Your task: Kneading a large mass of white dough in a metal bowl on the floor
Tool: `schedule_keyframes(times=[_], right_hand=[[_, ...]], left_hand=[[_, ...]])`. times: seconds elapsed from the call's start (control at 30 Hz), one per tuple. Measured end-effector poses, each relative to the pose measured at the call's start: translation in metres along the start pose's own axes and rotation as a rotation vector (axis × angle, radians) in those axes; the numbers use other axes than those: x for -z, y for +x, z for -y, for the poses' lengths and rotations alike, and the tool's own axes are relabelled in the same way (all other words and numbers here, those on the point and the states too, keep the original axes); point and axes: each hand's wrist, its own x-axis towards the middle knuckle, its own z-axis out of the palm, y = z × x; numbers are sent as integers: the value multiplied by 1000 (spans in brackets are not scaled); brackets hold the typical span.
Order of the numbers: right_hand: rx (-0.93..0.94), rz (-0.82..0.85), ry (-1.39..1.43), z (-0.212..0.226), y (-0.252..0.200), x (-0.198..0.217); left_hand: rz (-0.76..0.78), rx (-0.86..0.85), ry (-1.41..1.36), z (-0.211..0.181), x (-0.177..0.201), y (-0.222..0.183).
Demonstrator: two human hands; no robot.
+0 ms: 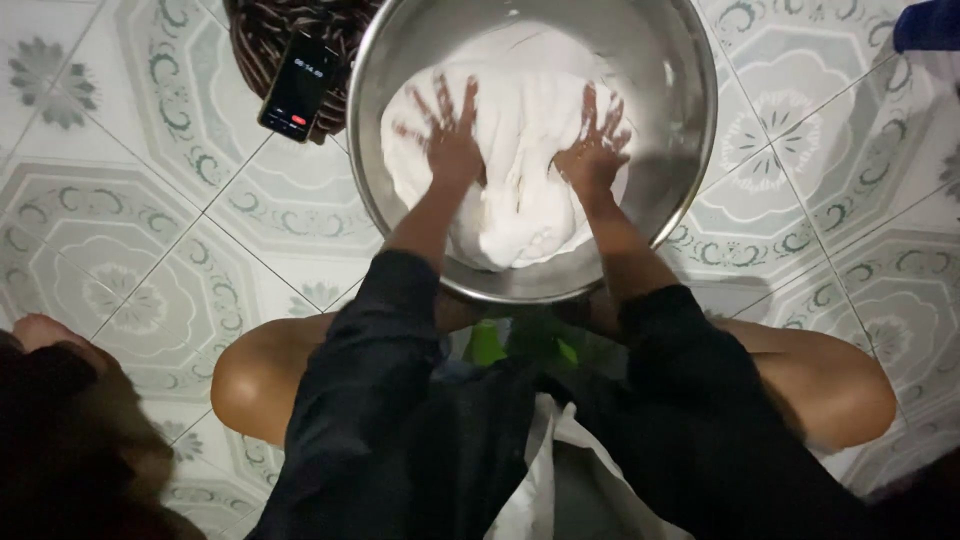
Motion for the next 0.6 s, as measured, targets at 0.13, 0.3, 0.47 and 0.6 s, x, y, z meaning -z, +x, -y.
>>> schedule_keyframes(times=[0.13,0.3,0.47,0.6], right_hand=[[83,-82,61,-50,-33,-63],[353,367,49,-77,-69,9],[880,-629,-161,-25,98,-26],[402,290,199,89,133,10]], left_hand=[[117,-250,62,-14,56,20],[263,-464,235,-32,41,24],[105,-395,-532,-17,10,5],[-677,-619,-518,33,22,-3]])
